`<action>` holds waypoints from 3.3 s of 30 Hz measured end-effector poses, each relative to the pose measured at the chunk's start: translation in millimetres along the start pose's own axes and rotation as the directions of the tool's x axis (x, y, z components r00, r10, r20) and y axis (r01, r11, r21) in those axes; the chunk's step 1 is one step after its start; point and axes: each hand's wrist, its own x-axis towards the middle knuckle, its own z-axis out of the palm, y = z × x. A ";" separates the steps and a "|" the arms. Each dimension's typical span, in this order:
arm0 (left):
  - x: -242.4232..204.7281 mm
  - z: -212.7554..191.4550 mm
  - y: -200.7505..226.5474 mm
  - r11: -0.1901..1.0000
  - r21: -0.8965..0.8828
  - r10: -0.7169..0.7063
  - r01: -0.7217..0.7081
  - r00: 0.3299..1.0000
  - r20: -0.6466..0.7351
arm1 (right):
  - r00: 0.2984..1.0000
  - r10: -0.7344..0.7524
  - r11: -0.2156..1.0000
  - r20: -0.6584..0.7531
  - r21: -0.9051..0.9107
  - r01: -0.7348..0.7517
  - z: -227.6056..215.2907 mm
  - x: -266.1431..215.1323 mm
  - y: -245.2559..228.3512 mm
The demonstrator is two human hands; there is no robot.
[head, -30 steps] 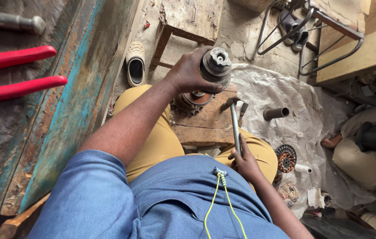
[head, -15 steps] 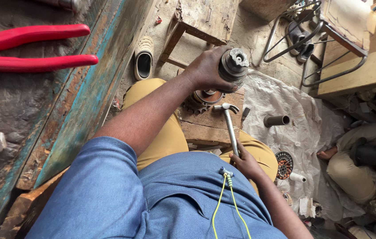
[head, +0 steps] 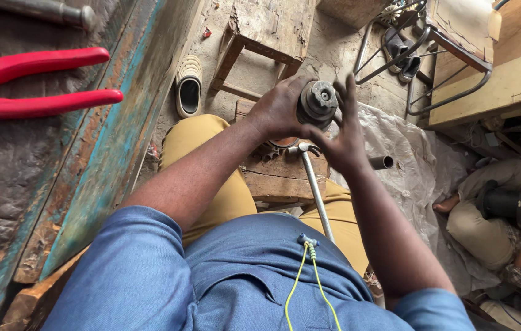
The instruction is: The person uses a hammer and a metal rod to strike and adjust a mechanical part held on a wooden block. They repeatedly reposition the part and strike it to separate or align components.
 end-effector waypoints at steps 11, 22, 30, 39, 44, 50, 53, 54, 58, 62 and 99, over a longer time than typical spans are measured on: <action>-48.9 4.5 -55.1 0.941 -0.241 -0.262 0.238 0.962 -0.076 | 0.986 0.164 0.986 0.011 -0.028 -0.164 6.4 30.4 -7.8; -55.1 55.9 -66.8 0.937 0.313 -0.199 0.153 0.972 0.122 | 0.994 0.076 0.990 -0.078 0.128 -0.066 6.6 24.8 -17.2; -56.9 59.9 -80.8 0.961 0.222 -0.184 0.168 0.982 0.054 | 0.973 0.116 0.941 -0.200 0.335 -0.043 -58.1 -12.7 -37.9; -60.0 67.9 -92.0 0.972 0.186 -0.150 0.141 0.988 0.036 | 0.786 0.607 0.788 0.122 -0.224 -0.574 22.2 -94.4 45.8; -58.4 67.0 -92.6 0.969 0.217 -0.121 0.115 0.993 0.016 | 0.863 0.432 0.896 0.262 -0.235 -0.377 62.1 -99.7 69.6; -57.8 67.2 -91.0 0.962 0.225 -0.168 0.152 0.984 0.053 | 0.912 0.298 0.913 0.283 -0.363 -0.185 83.5 -100.9 75.2; -58.0 63.8 -90.1 0.960 0.225 -0.186 0.166 0.980 0.068 | 0.911 0.270 0.936 0.313 -0.308 -0.171 70.6 -83.2 66.0; -57.9 62.8 -89.4 0.962 0.218 -0.182 0.162 0.981 0.073 | 0.900 0.293 0.937 0.323 -0.285 -0.203 61.9 -72.9 61.4; -58.2 58.5 -84.1 0.971 0.180 -0.167 0.155 0.985 0.053 | 0.984 0.179 0.980 0.012 -0.088 -0.177 26.2 -16.5 43.2; -55.9 52.4 -77.3 0.952 0.226 -0.241 0.209 0.962 0.126 | 0.983 0.170 0.981 0.070 -0.102 -0.163 33.4 30.8 27.5; -108.8 77.8 -61.6 -0.099 -0.950 -0.434 0.297 0.846 0.310 | 0.791 0.579 0.577 0.199 0.586 -0.569 -38.2 -127.2 52.0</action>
